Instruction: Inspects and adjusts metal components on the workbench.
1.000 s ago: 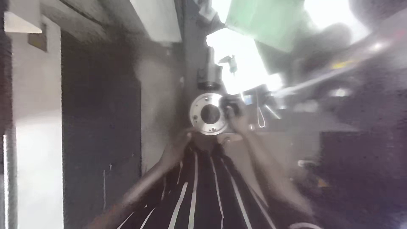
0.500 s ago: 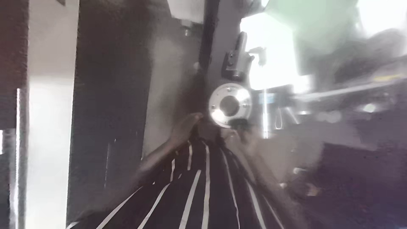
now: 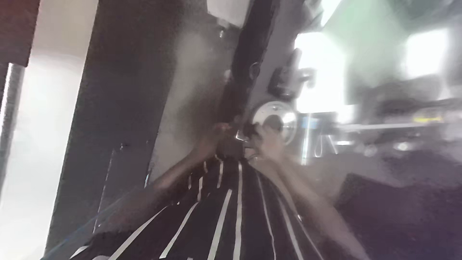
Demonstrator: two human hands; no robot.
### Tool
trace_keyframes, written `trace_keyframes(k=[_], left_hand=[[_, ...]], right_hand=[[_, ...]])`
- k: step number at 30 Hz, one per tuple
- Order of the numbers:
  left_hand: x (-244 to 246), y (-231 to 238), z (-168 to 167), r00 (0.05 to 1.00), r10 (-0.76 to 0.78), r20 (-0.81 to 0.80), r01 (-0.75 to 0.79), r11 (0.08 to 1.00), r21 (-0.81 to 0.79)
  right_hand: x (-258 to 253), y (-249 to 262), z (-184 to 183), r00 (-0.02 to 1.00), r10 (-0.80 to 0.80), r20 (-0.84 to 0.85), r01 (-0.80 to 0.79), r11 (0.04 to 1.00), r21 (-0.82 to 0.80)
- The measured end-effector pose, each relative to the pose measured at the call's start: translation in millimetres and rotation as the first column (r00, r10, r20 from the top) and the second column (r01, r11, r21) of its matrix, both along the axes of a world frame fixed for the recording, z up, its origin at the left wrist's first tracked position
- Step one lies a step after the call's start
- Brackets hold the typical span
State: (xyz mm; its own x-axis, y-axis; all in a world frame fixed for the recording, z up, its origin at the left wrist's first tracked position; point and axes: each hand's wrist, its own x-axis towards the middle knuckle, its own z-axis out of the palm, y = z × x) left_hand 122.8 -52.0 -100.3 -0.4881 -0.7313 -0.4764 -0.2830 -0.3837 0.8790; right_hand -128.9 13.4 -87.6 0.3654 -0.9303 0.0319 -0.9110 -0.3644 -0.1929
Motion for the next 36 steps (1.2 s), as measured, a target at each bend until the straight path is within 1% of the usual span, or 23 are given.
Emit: trace_keyframes(k=[2,5,8,10,11,12,14,15,16,17,18,20,21,23,26,27,29,31,34,36], left_hand=[[9.8,1.9,-10.1,0.999,0.046,-0.022,-0.045,0.998,0.033],[24.0,3.8,-20.5,0.994,0.098,-0.058,-0.096,0.995,0.037],[33.3,5.7,-18.6,0.987,0.138,-0.080,-0.126,0.982,0.139],[37.3,5.7,-18.3,0.982,0.168,-0.086,-0.152,0.975,0.162],[39.3,4.7,-18.9,0.980,0.173,-0.094,-0.157,0.974,0.161],[40.8,3.3,-19.1,0.980,0.171,-0.100,-0.154,0.976,0.156],[42.6,0.0,-19.8,0.978,0.169,-0.119,-0.154,0.980,0.125],[43.6,-0.6,-19.0,0.978,0.168,-0.125,-0.154,0.982,0.112],[44.3,-0.9,-17.8,0.978,0.167,-0.127,-0.155,0.983,0.099],[44.6,-3.6,-16.9,0.978,0.168,-0.124,-0.158,0.984,0.084],[44.4,-5.8,-15.9,0.978,0.170,-0.119,-0.163,0.984,0.073],[44.2,-7.2,-15.4,0.979,0.173,-0.109,-0.166,0.984,0.068],[44.1,-7.7,-16.1,0.981,0.168,-0.096,-0.161,0.984,0.073],[44.3,-7.4,-15.4,0.988,0.139,-0.068,-0.135,0.989,0.068],[40.7,-13.6,-8.9,0.995,0.099,-0.009,-0.099,0.994,-0.042],[38.7,-14.4,-8.2,0.996,0.093,-0.007,-0.093,0.995,-0.045],[34.0,-10.3,-12.3,0.992,0.108,-0.061,-0.107,0.994,0.017],[29.0,-10.1,-20.2,0.988,0.105,-0.109,-0.100,0.994,0.049],[19.3,-8.6,-21.5,0.993,0.079,-0.085,-0.072,0.994,0.076],[9.8,-11.0,-21.8,0.998,0.002,-0.057,0.001,0.999,0.051]], right_hand=[[-0.1,-17.7,-1.6,0.998,-0.063,0.005,0.063,0.998,0.015],[-4.8,-43.7,2.2,0.989,-0.150,-0.018,0.150,0.989,-0.018],[-17.7,-67.8,11.0,0.949,-0.304,-0.079,0.308,0.950,0.049],[-27.3,-80.1,7.8,0.919,-0.377,-0.115,0.387,0.918,0.081],[-28.3,-81.6,7.0,0.918,-0.374,-0.132,0.388,0.917,0.097],[-26.4,-79.6,8.9,0.934,-0.332,-0.133,0.347,0.931,0.110],[-15.3,-69.9,14.1,0.986,-0.148,-0.077,0.156,0.982,0.104],[-8.5,-62.2,14.4,0.998,-0.054,-0.039,0.058,0.994,0.096],[-5.6,-54.1,10.6,1.000,0.008,-0.025,-0.006,0.996,0.092],[-7.4,-49.8,5.5,1.000,0.026,-0.017,-0.025,0.997,0.078],[-11.8,-47.7,4.0,1.000,0.003,-0.006,-0.003,0.998,0.063],[-22.8,-53.2,6.6,0.991,-0.123,-0.053,0.127,0.989,0.079],[-29.6,-60.7,5.2,0.971,-0.216,-0.100,0.225,0.971,0.083],[-44.1,-70.0,0.6,0.900,-0.394,-0.185,0.412,0.909,0.066],[-58.5,-69.9,7.4,0.805,-0.544,-0.236,0.576,0.812,0.093],[-61.0,-67.8,11.4,0.771,-0.583,-0.254,0.622,0.776,0.107],[-69.9,-56.0,10.6,0.713,-0.642,-0.283,0.689,0.716,0.112],[-78.4,-44.3,8.8,0.677,-0.688,-0.261,0.730,0.672,0.126],[-84.2,-21.5,10.3,0.587,-0.765,-0.265,0.809,0.546,0.216],[-85.1,-5.0,8.7,0.538,-0.820,-0.195,0.830,0.475,0.292]])
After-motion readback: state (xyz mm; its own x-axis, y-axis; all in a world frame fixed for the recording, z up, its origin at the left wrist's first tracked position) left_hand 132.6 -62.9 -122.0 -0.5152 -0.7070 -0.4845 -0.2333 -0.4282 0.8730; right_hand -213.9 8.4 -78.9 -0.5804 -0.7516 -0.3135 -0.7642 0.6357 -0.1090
